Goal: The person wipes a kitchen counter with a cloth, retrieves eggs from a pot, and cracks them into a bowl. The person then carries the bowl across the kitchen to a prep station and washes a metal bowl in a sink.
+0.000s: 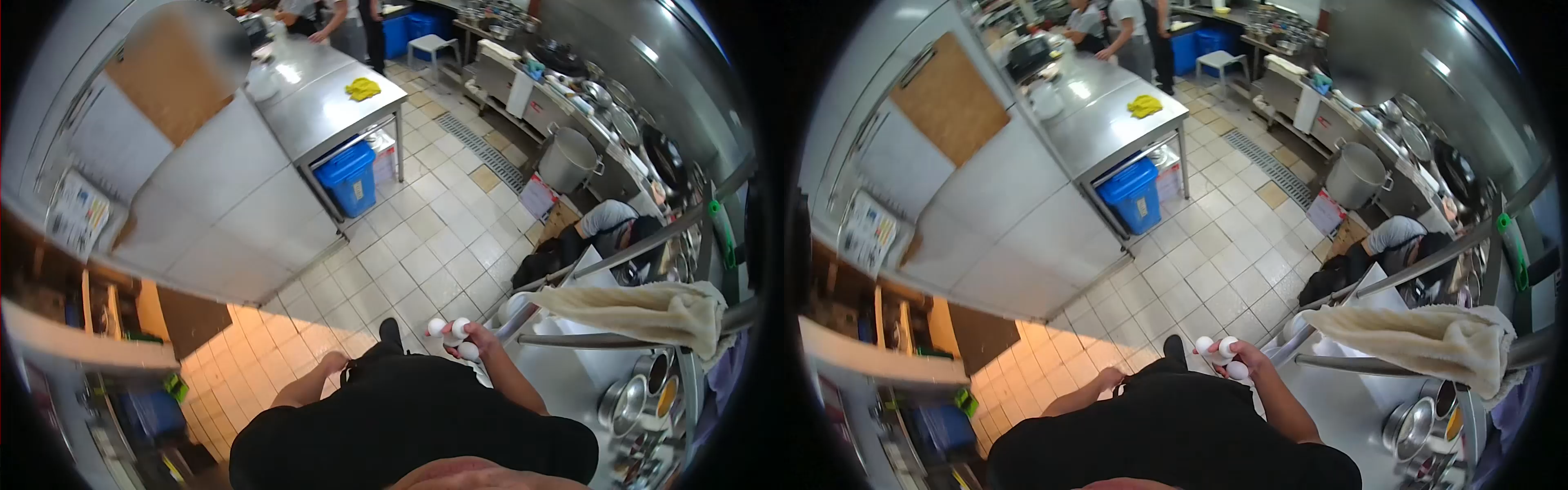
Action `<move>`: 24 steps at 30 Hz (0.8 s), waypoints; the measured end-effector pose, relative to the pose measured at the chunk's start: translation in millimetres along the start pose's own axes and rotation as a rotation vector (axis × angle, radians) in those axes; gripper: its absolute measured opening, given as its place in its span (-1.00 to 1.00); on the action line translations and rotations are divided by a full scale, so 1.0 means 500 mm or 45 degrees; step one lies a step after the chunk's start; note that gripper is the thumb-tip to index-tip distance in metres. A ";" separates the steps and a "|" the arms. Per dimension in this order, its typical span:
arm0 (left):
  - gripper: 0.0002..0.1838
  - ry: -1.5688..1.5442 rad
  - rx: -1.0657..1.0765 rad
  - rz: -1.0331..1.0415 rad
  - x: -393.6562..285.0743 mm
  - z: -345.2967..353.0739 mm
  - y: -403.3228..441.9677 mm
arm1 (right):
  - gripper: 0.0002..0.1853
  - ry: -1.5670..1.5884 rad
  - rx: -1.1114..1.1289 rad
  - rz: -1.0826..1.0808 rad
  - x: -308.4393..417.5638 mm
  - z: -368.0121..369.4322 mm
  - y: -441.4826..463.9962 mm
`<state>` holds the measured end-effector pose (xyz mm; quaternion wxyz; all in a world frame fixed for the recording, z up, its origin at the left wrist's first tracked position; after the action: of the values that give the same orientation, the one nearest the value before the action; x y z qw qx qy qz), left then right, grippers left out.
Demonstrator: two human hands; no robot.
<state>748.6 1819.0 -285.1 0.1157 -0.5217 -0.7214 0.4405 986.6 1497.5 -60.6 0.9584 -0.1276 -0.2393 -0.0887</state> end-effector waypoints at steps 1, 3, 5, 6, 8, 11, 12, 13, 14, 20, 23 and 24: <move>-0.57 -0.165 -0.267 0.148 0.002 -0.066 0.070 | -0.44 -0.004 -0.067 -0.002 0.010 -0.016 0.020; -0.57 -0.363 -0.168 0.129 -0.103 -0.239 0.118 | -0.43 0.028 -0.238 -0.037 0.010 -0.041 0.038; -0.61 -0.552 0.012 0.497 -0.232 -0.352 0.169 | -0.43 0.071 -0.353 0.001 0.021 -0.041 0.051; -0.63 -0.625 0.174 0.534 -0.323 -0.417 0.147 | -0.44 0.069 -0.435 -0.011 0.022 -0.041 0.050; -0.61 -0.725 0.493 0.498 -0.474 -0.489 0.118 | -0.49 0.013 -0.534 -0.097 0.035 -0.033 0.043; -0.52 -0.656 0.926 0.460 -0.629 -0.468 0.120 | -0.55 -0.020 -0.595 -0.286 0.022 -0.014 0.013; -0.50 -0.566 0.990 0.442 -0.665 -0.445 0.097 | -0.58 -0.040 -0.683 -0.328 0.016 0.007 -0.003; -0.47 -0.483 1.040 0.412 -0.696 -0.421 0.077 | -0.59 -0.019 -0.709 -0.361 0.000 0.013 -0.019; -0.41 -0.452 1.122 0.377 -0.716 -0.394 0.074 | -0.59 -0.005 -0.735 -0.385 -0.013 0.015 -0.033; -0.39 -0.079 1.650 0.308 -0.789 -0.257 -0.024 | -0.61 0.124 -0.970 -0.627 -0.140 0.059 -0.106; -0.49 -0.025 1.786 0.111 -0.816 -0.196 -0.093 | -0.60 0.158 -1.126 -0.718 -0.195 0.075 -0.163; -0.50 0.019 1.785 0.076 -0.819 -0.167 -0.088 | -0.61 0.188 -1.204 -0.709 -0.203 0.100 -0.188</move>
<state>948.2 1509.0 -83.1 0.4176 -0.3465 -0.2519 0.8013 854.5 1433.3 -47.9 0.7513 -0.4695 -0.1302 -0.4451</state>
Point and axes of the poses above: each hand's wrist, its own y-axis towards the middle knuckle, its own z-axis out of the palm, x = y × z, the point moved 6 cm from there along y, towards the middle knuckle, and after that the axes turned 6 degrees about -x, right-handed, at the moved point
